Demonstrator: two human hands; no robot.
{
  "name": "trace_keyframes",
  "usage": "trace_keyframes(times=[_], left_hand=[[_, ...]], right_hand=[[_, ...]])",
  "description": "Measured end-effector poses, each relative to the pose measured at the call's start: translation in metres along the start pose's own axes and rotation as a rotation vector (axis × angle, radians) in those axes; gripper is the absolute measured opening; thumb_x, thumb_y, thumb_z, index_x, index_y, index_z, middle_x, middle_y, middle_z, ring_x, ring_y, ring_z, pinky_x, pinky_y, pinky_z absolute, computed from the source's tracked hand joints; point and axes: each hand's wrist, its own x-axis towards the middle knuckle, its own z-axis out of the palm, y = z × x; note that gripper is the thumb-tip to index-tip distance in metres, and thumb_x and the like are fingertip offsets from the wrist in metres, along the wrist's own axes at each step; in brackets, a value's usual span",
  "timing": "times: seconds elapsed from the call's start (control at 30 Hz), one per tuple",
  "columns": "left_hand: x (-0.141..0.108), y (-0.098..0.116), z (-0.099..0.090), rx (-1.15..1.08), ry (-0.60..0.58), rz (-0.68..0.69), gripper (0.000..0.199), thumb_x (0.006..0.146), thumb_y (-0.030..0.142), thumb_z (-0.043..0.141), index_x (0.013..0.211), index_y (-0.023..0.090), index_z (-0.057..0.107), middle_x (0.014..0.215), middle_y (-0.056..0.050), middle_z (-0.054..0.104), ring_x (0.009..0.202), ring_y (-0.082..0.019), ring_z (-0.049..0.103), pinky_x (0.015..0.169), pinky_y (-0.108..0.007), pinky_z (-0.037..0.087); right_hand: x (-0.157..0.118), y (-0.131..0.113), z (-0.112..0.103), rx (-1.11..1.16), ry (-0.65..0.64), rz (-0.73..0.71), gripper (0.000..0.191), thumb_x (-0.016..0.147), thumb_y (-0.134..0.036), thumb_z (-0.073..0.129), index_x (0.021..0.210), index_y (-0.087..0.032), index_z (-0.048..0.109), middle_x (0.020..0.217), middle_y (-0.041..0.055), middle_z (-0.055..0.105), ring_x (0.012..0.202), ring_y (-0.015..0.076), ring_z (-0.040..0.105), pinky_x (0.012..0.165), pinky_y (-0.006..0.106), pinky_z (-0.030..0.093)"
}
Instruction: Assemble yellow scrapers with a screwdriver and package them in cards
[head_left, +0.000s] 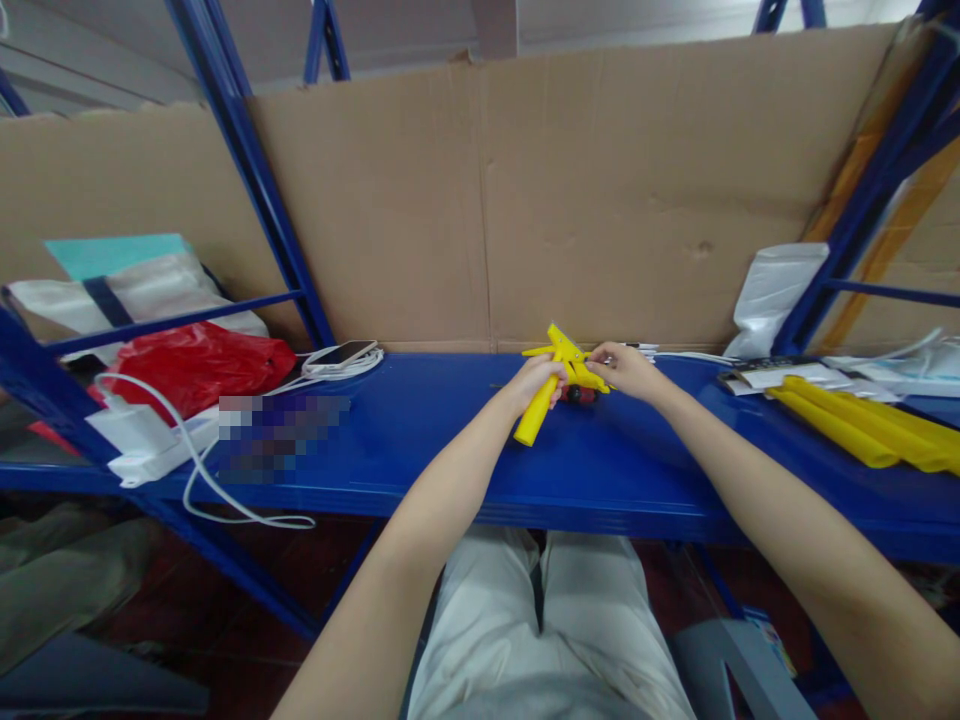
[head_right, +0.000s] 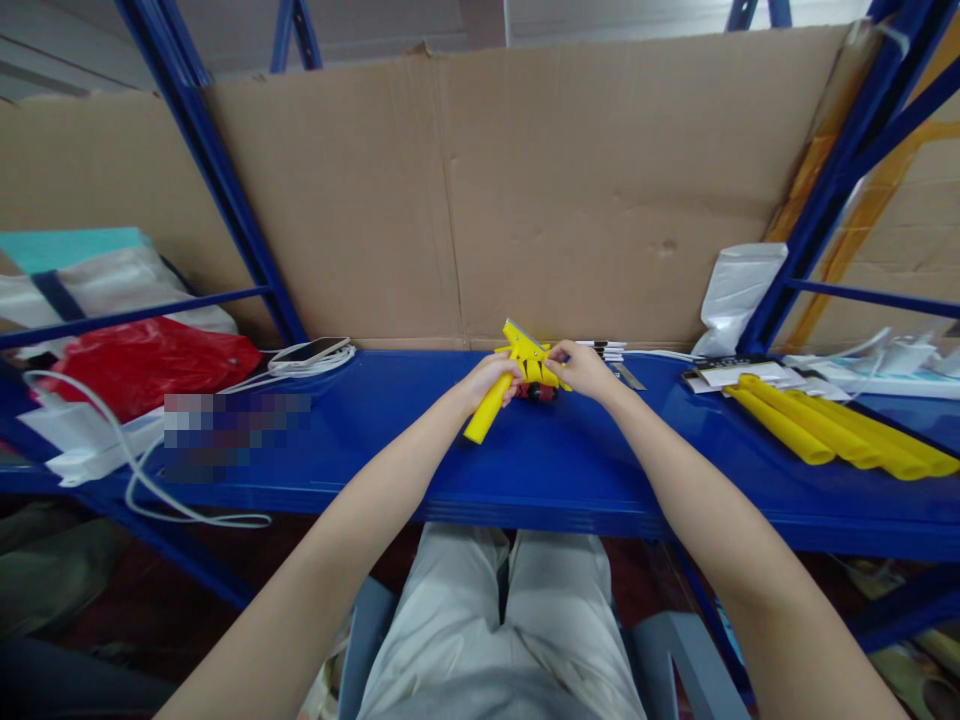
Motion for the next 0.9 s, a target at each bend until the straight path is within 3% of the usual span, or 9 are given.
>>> trace_keyframes(times=[0.13,0.53,0.9], left_hand=[[0.0007,-0.0032,0.0035,-0.005,-0.057,0.023,0.017,0.060,0.011,0.049,0.074,0.020,0.044,0.042,0.007,0.043,0.029,-0.009,0.040,0.034,-0.019,0.030],[0.0010,-0.0057,0.0050,0.071,-0.061,0.005,0.021,0.061,0.008,0.048,0.078,0.021,0.042,0.044,0.008,0.045,0.029,-0.008,0.040,0.035,-0.019,0.032],[-0.0005,-0.0027,0.0051,0.107,0.052,-0.015,0.017,0.063,0.006,0.046,0.071,0.021,0.042,0.041,0.007,0.043,0.029,-0.009,0.039,0.036,-0.020,0.031]], right_hand=[[-0.0018,-0.0039,0.0020,0.084,0.015,-0.004,0.014,0.070,-0.031,0.066,0.072,-0.020,0.058,0.068,0.0009,0.061,0.053,0.0112,0.050,0.049,0.023,0.040],[-0.0028,-0.0013,0.0022,0.122,-0.039,-0.032,0.009,0.073,-0.021,0.060,0.069,-0.020,0.052,0.057,-0.0025,0.055,0.048,0.0101,0.051,0.047,0.021,0.040],[-0.0007,0.0018,-0.0011,-0.047,-0.008,-0.077,0.006,0.075,-0.021,0.057,0.070,-0.021,0.053,0.059,-0.0005,0.059,0.056,0.0138,0.056,0.055,0.025,0.044]])
